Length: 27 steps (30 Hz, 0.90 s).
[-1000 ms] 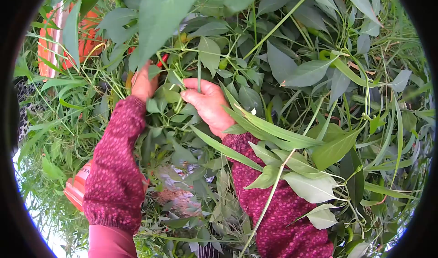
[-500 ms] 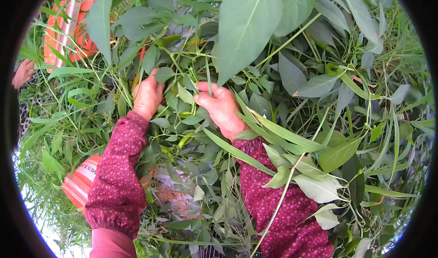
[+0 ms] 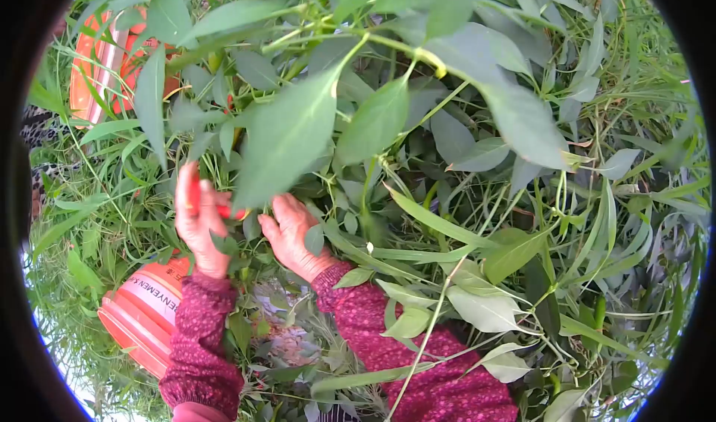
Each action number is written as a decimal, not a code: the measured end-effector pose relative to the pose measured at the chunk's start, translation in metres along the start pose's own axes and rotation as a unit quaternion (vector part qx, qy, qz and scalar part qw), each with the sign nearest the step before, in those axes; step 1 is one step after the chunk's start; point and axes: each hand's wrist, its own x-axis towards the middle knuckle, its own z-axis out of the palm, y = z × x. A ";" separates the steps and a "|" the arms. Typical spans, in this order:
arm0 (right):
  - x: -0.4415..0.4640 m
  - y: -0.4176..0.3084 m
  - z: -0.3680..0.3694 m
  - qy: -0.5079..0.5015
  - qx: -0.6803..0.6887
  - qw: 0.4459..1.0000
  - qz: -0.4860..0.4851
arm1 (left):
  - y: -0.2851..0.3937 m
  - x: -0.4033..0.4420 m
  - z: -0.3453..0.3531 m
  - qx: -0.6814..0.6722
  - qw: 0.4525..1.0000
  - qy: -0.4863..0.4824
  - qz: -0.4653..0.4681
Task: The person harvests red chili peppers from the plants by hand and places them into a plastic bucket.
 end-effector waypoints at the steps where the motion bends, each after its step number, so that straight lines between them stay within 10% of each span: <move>1: 0.001 -0.005 -0.005 -0.023 -0.018 1.000 0.012 | 0.006 0.006 -0.007 0.022 1.000 -0.012 0.004; 9: -0.001 -0.005 -0.021 -0.082 0.025 0.996 0.002 | 0.038 0.016 -0.002 0.036 0.982 -0.157 -0.096; 12: -0.006 0.004 -0.008 -0.082 0.022 0.996 -0.015 | 0.047 0.032 0.042 0.288 0.880 -0.234 0.296; 15: -0.007 -0.006 -0.006 -0.098 -0.009 0.995 -0.002 | 0.051 0.052 0.076 0.387 0.793 -0.390 0.263; 16: -0.009 -0.001 -0.001 -0.094 -0.012 0.995 -0.007 | 0.037 0.064 0.084 0.422 0.701 -0.391 0.422; 18: -0.011 0.008 0.007 -0.090 -0.013 0.996 -0.020 | 0.006 0.078 0.115 0.602 0.553 -0.426 0.387; 23: -0.010 -0.006 -0.008 -0.102 -0.050 0.993 -0.016 | 0.017 0.115 0.156 0.656 0.628 -0.393 0.147; 24: -0.010 -0.007 -0.009 -0.100 -0.049 0.994 -0.014 | -0.027 0.134 0.165 0.722 0.541 -0.376 0.209; 27: -0.010 -0.007 -0.013 -0.117 -0.016 0.992 0.046 | -0.019 0.134 0.165 0.685 0.533 -0.460 0.187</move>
